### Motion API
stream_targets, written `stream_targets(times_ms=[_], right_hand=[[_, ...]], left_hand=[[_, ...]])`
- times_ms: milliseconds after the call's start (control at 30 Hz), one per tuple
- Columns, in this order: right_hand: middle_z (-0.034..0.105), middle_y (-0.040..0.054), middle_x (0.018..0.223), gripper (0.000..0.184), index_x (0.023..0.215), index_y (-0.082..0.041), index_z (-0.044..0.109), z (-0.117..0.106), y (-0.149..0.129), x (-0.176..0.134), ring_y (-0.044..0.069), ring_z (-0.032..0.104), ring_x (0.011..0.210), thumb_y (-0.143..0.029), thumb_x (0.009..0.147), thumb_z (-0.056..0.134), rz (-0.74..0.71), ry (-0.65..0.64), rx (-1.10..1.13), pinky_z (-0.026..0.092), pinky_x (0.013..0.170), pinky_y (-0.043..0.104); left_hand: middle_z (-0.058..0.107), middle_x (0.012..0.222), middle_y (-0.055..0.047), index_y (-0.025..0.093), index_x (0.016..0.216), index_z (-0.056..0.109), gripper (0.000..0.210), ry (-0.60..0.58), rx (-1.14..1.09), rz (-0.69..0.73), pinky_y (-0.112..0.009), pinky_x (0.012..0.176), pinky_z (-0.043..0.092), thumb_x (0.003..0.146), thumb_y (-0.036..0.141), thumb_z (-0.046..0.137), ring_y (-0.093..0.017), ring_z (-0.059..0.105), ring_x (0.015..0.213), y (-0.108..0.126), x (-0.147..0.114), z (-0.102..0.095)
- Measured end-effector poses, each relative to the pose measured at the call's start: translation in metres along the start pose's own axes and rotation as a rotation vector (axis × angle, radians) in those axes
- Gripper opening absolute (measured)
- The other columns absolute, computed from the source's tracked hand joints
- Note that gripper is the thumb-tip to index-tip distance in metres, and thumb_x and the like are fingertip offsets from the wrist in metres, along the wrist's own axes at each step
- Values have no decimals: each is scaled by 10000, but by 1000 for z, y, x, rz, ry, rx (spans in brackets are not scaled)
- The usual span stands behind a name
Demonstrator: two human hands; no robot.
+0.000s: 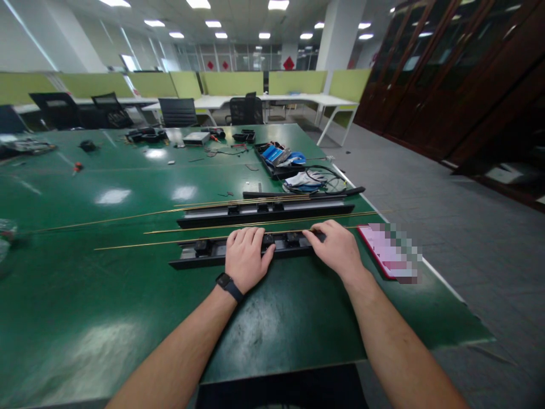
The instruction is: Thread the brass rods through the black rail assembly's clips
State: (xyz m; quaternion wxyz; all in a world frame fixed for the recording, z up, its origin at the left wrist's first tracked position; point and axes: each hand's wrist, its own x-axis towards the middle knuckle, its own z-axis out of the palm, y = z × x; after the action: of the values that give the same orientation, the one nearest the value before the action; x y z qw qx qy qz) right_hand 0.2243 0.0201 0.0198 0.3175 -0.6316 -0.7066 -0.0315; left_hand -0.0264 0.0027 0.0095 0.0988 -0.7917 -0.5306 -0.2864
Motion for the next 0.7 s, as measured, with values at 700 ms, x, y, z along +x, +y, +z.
stream_targets(times_ms=[700], right_hand=[[765,71,1042,270,1042,-228,784,6,-4,-3,236,718,971,-446,996,632,-50,16,51,539,903,357]], left_hand=[[712,1262,-137,204,1283,639,364,-4,0,4,-493,1082,388,1014,436,562,-322,621,1193,1,0,0]])
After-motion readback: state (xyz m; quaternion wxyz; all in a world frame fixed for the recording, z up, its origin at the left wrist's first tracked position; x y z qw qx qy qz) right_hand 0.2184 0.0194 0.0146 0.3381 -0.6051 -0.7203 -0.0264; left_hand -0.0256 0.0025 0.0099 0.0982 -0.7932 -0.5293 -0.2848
